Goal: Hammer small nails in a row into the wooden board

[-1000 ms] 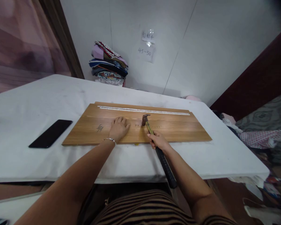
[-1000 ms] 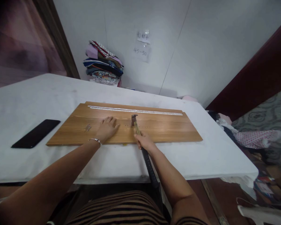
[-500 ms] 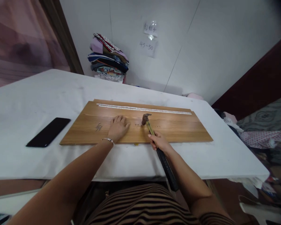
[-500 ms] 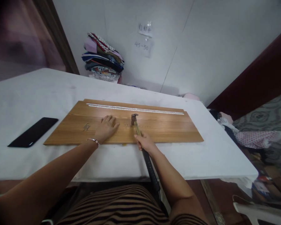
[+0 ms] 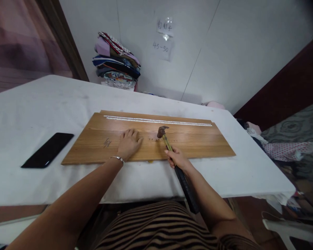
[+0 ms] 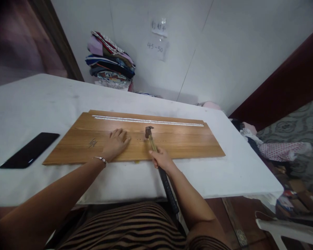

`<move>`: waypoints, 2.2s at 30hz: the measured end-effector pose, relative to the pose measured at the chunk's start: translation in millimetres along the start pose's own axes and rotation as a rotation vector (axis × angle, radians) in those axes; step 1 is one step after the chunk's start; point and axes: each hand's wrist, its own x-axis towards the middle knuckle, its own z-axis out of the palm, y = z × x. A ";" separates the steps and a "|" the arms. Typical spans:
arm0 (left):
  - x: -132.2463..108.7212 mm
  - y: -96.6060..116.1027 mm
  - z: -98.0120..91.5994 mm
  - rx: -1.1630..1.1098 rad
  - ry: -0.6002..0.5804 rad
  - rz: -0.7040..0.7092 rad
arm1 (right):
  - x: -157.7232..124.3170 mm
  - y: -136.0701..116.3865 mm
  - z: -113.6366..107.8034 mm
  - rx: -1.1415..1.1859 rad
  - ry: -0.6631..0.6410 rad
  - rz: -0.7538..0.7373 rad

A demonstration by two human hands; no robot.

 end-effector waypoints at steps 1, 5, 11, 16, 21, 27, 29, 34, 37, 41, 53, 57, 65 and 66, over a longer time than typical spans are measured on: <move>-0.1 -0.1 0.1 0.002 -0.001 0.001 | 0.2 0.3 0.0 -0.004 -0.008 0.000; -0.4 0.4 -0.5 0.020 -0.007 0.011 | 0.9 1.5 0.5 0.003 -0.024 0.013; -0.4 1.9 -2.2 0.016 -0.018 -0.001 | -0.4 -1.8 1.4 0.009 -0.004 0.028; 0.1 1.0 -0.1 0.013 -0.001 -0.003 | 0.0 -4.7 2.5 0.017 0.011 0.063; 0.7 -0.5 2.1 0.021 0.008 -0.001 | 0.3 -3.8 1.6 0.029 0.011 0.053; 0.5 1.2 -0.7 0.044 -0.014 0.000 | 3.7 -2.1 1.6 0.016 -0.017 0.021; 0.2 1.6 -1.8 0.046 -0.017 0.003 | 4.2 -1.6 2.0 0.023 -0.013 0.029; -0.4 1.8 -2.3 0.048 -0.016 0.000 | 4.0 0.1 2.7 0.040 0.008 0.008; -0.3 2.0 -2.0 0.046 -0.022 -0.009 | 4.8 1.0 2.8 0.025 0.010 0.007; 0.1 1.8 -1.6 0.022 -0.015 -0.017 | 5.7 0.6 2.5 0.010 -0.016 0.018; 0.2 1.4 0.8 0.036 0.009 0.004 | 6.8 0.0 3.5 0.039 -0.023 0.015; 0.5 1.2 0.9 0.032 0.009 0.007 | 7.8 1.6 2.5 0.032 -0.027 -0.007; 0.5 -0.4 2.0 0.028 0.027 0.017 | 8.7 3.0 0.6 0.007 -0.038 -0.007; 0.5 -0.3 1.5 0.028 0.024 0.019 | 8.4 2.8 0.5 0.005 -0.038 -0.012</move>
